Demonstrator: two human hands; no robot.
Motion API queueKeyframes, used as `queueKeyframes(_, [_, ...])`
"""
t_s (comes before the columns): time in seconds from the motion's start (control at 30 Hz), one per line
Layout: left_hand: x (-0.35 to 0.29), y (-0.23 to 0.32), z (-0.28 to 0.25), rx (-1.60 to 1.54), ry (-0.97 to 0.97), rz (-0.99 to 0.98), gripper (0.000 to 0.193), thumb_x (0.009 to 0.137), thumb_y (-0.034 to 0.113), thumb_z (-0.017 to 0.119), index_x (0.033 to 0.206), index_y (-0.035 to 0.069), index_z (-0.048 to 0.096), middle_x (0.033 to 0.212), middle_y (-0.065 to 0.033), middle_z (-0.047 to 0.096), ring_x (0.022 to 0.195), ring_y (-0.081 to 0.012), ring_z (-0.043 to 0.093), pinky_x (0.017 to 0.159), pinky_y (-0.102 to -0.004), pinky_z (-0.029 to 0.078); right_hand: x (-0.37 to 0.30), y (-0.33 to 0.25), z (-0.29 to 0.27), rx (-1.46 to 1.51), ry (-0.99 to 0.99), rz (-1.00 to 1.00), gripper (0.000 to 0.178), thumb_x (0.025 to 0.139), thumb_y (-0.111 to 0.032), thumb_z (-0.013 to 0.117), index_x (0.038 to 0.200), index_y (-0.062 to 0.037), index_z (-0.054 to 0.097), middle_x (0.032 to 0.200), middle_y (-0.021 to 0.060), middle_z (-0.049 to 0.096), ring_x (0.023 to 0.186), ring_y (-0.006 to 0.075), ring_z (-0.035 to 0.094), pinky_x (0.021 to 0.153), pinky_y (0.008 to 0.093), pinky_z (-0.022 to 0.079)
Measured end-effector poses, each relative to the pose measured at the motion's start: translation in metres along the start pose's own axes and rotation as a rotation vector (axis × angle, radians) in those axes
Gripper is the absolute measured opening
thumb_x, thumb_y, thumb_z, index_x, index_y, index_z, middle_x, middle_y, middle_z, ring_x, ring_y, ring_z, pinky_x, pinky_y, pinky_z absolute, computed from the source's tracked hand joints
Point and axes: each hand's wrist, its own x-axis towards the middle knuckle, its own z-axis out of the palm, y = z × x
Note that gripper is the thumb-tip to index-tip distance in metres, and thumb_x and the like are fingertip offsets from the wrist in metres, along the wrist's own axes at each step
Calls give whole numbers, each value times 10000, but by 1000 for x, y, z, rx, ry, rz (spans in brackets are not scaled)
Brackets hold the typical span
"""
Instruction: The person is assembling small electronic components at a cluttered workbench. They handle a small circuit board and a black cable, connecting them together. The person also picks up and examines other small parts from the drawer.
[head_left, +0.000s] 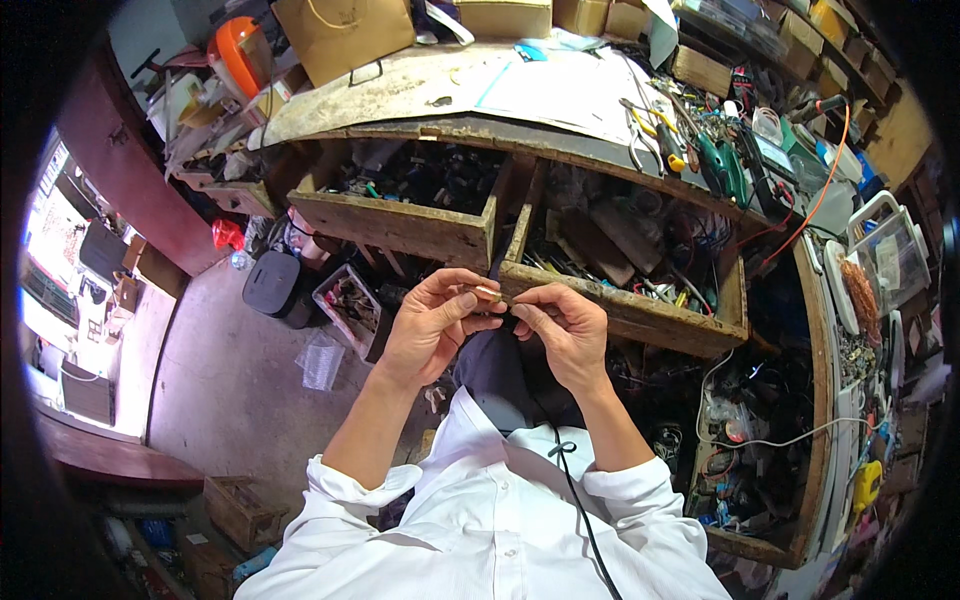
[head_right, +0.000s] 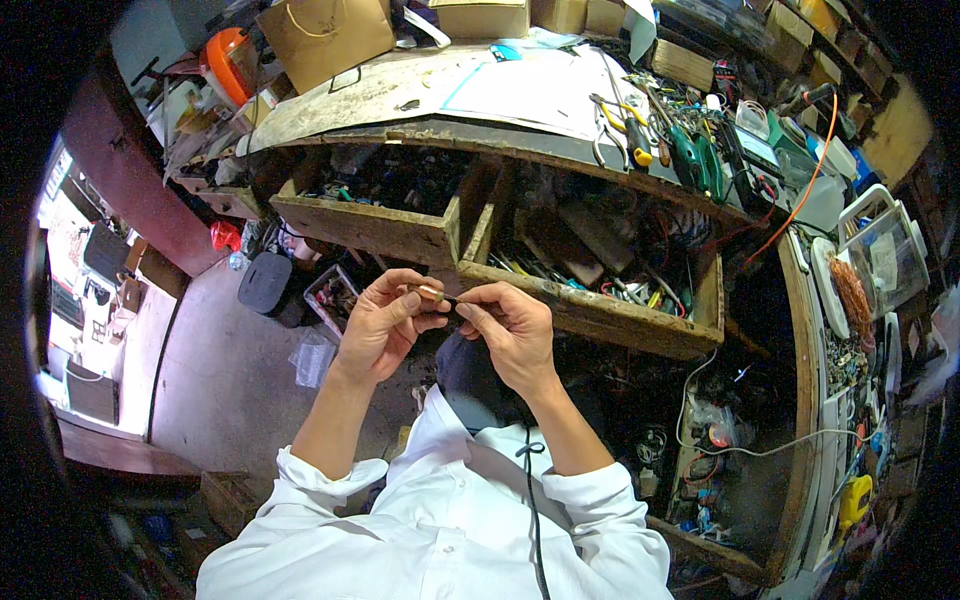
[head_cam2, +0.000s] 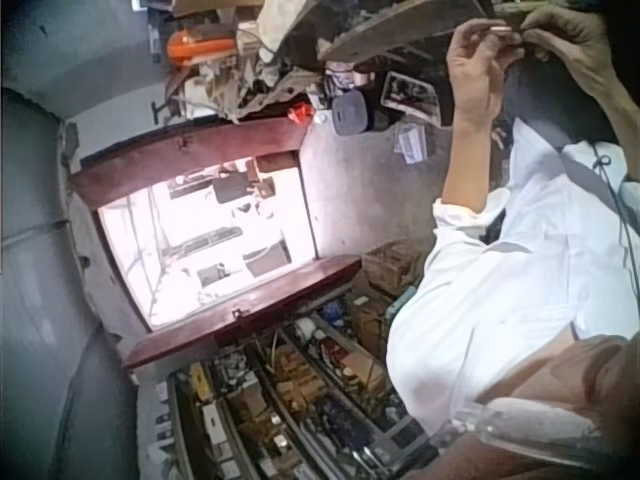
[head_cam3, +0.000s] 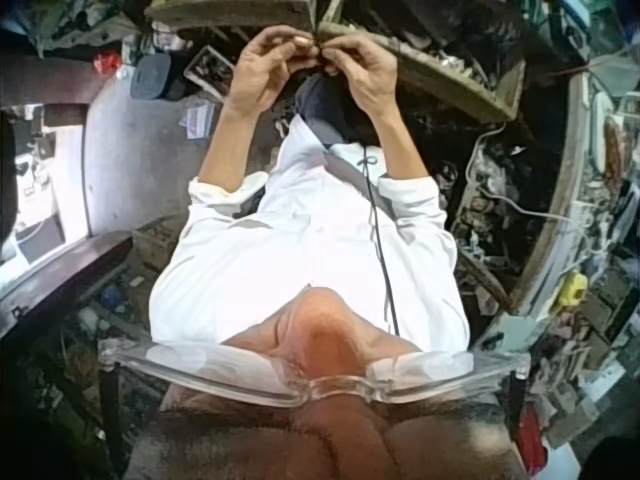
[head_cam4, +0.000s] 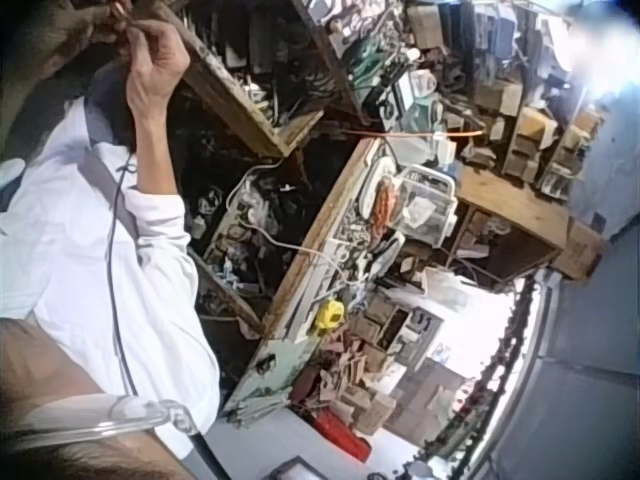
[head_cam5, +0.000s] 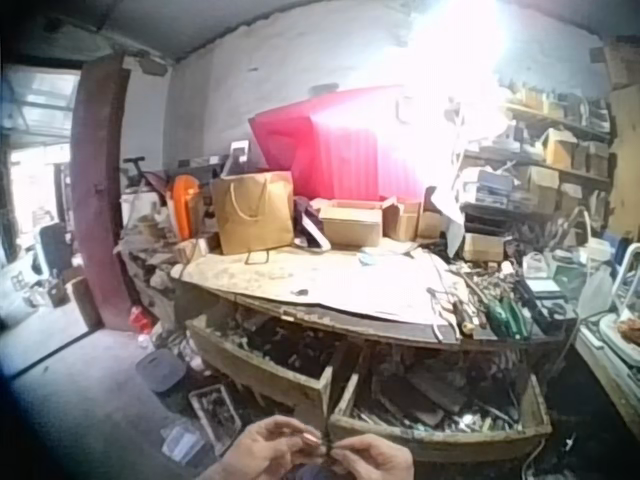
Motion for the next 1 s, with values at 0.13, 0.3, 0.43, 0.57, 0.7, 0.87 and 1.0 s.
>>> queueKeyframes(0.13, [-1,-2,-3,52,51,-16,201,966,41,603,1163,4,624,1123,-164,691,1036,-258,696,880,-393,607,-2,1,-4,50,15,10,91,927,-25,676,997,32,691,873,64,706,703,93,660,624,221,542])
queueKeyframes(0.3, [-4,-4,-4,99,68,-30,204,964,37,605,1163,-4,623,1122,-171,694,1037,-257,697,893,-392,601,2,2,-7,138,86,-2,91,938,-59,673,974,24,669,874,104,706,669,129,650,575,253,538])
queueKeyframes(0.43, [-5,-5,-4,111,102,-19,202,964,48,611,1160,-1,623,1115,-175,695,1036,-270,698,886,-397,604,4,1,-7,193,81,15,106,940,-88,680,968,11,655,895,106,704,687,134,657,572,255,541])
queueKeyframes(0.57, [-6,-7,-6,108,139,-47,195,967,77,617,1146,-2,617,1108,-182,692,1018,-283,702,867,-402,613,4,-1,-5,206,75,24,114,951,-103,668,973,6,641,944,111,706,707,134,663,576,258,544])
queueKeyframes(0.7, [-6,-15,-7,-2,169,-110,187,972,82,613,1131,-16,611,1083,-171,695,995,-264,709,868,-386,615,8,-8,-2,186,42,14,119,969,-107,639,996,7,619,991,125,711,747,133,680,603,257,555])
queueKeyframes(0.87, [9,-16,15,-70,151,-181,207,960,73,619,1147,-18,614,1072,-158,695,1017,-246,701,919,-366,594,25,-30,-5,77,-11,-14,108,990,-100,601,1006,7,590,973,130,717,755,134,698,642,251,567])
queueKeyframes(1.0, [42,-16,34,32,53,-132,257,949,36,617,1197,-28,593,1119,-158,667,1068,-246,682,947,-375,575,50,-58,-16,-49,-23,-57,94,1005,-81,570,980,8,584,899,106,714,732,113,685,651,235,562])
